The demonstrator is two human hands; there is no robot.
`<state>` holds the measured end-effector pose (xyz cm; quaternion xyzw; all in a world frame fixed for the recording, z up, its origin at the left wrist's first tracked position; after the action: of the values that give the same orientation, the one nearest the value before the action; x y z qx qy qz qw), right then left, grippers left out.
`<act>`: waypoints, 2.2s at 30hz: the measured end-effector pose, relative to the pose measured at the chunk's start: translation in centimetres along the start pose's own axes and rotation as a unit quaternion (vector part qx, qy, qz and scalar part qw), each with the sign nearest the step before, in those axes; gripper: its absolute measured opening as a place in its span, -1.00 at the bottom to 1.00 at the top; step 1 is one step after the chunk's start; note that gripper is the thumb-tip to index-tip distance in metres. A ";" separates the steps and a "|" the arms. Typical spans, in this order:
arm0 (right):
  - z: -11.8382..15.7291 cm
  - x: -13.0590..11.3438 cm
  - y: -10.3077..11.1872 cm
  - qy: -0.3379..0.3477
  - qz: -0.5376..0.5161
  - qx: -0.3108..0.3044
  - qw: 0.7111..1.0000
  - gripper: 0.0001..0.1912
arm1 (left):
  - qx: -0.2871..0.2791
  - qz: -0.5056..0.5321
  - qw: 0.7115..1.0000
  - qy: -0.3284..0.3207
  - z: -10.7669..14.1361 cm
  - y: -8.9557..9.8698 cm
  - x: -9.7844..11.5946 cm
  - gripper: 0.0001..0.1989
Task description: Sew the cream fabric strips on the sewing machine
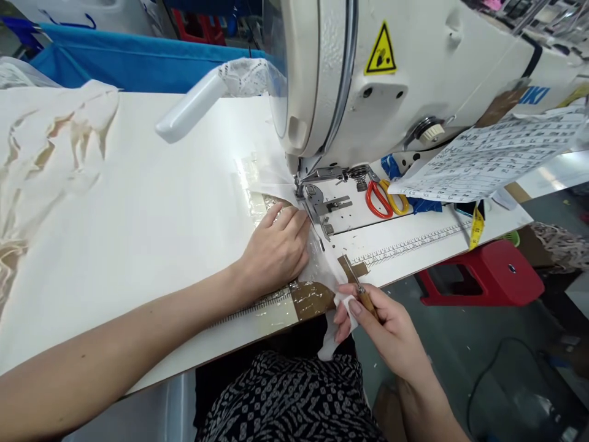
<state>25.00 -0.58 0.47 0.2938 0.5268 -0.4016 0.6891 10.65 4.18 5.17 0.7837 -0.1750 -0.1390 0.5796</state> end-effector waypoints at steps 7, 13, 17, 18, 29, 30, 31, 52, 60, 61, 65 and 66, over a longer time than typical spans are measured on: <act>3.4 -0.3 -1.2 0.023 0.176 -0.083 0.981 -0.63 | 0.017 -0.006 1.000 -0.006 0.4 0.0 -0.2 -0.57; 3.6 -2.5 -0.8 0.147 0.272 -0.006 0.951 -0.72 | 0.034 -0.027 0.999 -0.013 0.3 0.4 -0.4 -0.59; 1.6 -3.1 0.5 0.184 0.343 0.162 0.907 -0.79 | 0.050 -0.036 0.998 -0.029 0.7 1.8 0.2 -0.62; 1.2 -3.0 0.2 0.184 0.370 0.185 0.892 -0.83 | 0.055 -0.027 0.997 -0.040 1.0 2.2 0.6 -0.65; 1.8 -1.7 0.1 0.250 0.321 0.234 0.883 -0.91 | 0.103 0.182 0.967 -0.148 1.1 2.0 3.1 -0.72; 2.0 -1.5 0.2 0.257 0.315 0.236 0.883 -0.90 | 0.100 0.181 0.964 -0.166 0.9 1.9 3.5 -0.75; 2.2 -1.2 0.3 0.264 0.310 0.238 0.882 -0.91 | 0.095 0.175 0.962 -0.185 0.7 1.8 4.0 -0.80; 1.9 -1.7 1.3 0.305 0.203 0.233 0.901 -0.73 | 0.170 0.142 0.953 -0.208 1.4 2.2 5.4 -0.85; -1.2 -2.2 -0.5 0.231 0.173 0.146 0.946 -0.94 | 0.191 0.118 0.960 -0.169 1.8 3.1 4.8 -0.83; -0.8 -2.0 -0.3 0.226 0.178 0.148 0.946 -0.93 | 0.188 0.116 0.961 -0.167 1.8 3.1 4.9 -0.81; 1.2 -0.9 0.2 0.229 0.199 0.149 0.941 -0.91 | 0.148 0.104 0.969 -0.170 1.9 3.2 5.4 -0.79; 1.6 -0.6 0.2 0.233 0.203 0.143 0.940 -0.91 | 0.135 0.105 0.971 -0.168 2.1 3.3 5.6 -0.79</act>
<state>25.90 -1.60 1.43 0.5754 0.5383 -0.2448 0.5649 14.45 -0.95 7.68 0.7972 -0.3684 -0.1825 0.4421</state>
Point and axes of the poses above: each hand's wrist, its own z-axis away from the middle knuckle, its own y-axis out of the back of the hand, x = y × z, the point moved 10 cm from there along -z, towards the middle knuckle
